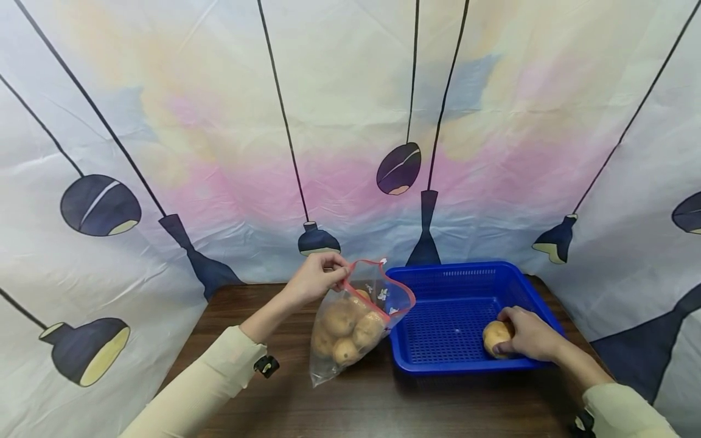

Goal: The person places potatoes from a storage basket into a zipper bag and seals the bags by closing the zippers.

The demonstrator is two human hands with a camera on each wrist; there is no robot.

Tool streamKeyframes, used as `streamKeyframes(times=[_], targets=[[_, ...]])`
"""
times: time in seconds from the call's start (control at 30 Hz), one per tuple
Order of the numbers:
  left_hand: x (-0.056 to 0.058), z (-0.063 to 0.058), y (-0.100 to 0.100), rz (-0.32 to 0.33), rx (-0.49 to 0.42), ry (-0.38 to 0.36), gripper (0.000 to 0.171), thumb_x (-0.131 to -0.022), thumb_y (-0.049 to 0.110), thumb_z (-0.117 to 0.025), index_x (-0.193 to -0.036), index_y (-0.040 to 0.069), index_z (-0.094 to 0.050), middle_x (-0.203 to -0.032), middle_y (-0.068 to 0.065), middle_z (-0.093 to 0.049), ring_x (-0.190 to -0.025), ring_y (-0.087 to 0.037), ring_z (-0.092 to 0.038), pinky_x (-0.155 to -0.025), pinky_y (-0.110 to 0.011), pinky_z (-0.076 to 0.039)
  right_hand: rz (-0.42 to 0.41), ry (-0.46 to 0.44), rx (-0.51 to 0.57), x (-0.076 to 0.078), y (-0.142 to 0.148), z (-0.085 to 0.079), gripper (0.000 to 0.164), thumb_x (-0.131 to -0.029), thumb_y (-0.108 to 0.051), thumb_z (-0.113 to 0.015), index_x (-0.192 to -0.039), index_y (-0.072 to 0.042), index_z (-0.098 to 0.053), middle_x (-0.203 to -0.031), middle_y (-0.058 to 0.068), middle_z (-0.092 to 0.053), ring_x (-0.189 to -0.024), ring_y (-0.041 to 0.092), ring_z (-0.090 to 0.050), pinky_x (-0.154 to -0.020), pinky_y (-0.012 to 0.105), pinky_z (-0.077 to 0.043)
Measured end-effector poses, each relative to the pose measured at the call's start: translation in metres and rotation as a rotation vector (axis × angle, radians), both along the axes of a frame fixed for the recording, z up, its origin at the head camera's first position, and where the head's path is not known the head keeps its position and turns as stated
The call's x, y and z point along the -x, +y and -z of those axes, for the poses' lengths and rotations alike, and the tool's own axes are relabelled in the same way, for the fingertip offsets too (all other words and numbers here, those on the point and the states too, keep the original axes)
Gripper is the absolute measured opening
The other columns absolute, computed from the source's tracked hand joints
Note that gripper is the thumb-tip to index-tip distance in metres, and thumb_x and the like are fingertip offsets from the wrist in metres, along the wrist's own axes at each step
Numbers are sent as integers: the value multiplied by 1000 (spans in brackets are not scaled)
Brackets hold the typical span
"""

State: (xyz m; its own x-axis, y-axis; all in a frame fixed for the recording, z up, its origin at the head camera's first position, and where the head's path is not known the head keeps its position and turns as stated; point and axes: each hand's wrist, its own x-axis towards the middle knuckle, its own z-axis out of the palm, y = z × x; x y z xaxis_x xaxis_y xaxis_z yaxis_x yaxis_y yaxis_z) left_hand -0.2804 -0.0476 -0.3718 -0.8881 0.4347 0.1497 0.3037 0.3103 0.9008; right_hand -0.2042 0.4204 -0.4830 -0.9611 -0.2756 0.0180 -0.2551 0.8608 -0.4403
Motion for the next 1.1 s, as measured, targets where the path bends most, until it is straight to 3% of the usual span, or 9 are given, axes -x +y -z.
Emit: streamKeyframes(times=[0.33, 0.57, 0.8, 0.97, 1.1], targets=[[0, 0, 1, 2, -1, -1, 12, -104, 11, -67, -106, 1, -73, -79, -9, -72, -84, -45, -72, -78, -46, -66, -2, 97, 142, 8, -30, -22, 66, -79, -37, -95, -121, 3, -65, -113, 12, -68, -100, 27, -67, -74, 35, -58], [0, 4, 2, 0, -1, -1, 12, -105, 12, -68, -106, 1, -73, -80, -10, -72, -81, -38, -73, -76, -43, -66, -2, 115, 298, 13, -57, -42, 68, -86, -32, -91, -133, 5, -59, -129, 24, -62, -117, 47, -65, -87, 54, -62], [0, 5, 3, -1, -23, -11, 10, -104, 10, -67, -106, 2, -73, -80, -11, -72, -82, -41, -73, -81, -53, -65, -11, 102, 408, 24, -89, -58, 67, -90, -34, -88, -138, -1, -58, -133, 20, -63, -125, 47, -63, -97, 59, -58], [0, 3, 4, 5, -20, -1, 14, -105, 11, -67, -108, -1, -72, -80, -11, -72, -83, -42, -72, -79, -49, -65, -34, 72, 477, 31, -117, -71, 69, -89, -34, -88, -141, -3, -56, -137, 19, -62, -129, 46, -60, -99, 56, -58], [2, 3, 4, 6, -5, 6, 19, -105, 12, -67, -112, -5, -71, -80, -10, -72, -79, -36, -73, -78, -48, -65, -62, 71, 525, 39, -137, -78, 68, -89, -32, -89, -141, -2, -56, -138, 19, -61, -131, 46, -59, -102, 57, -57]])
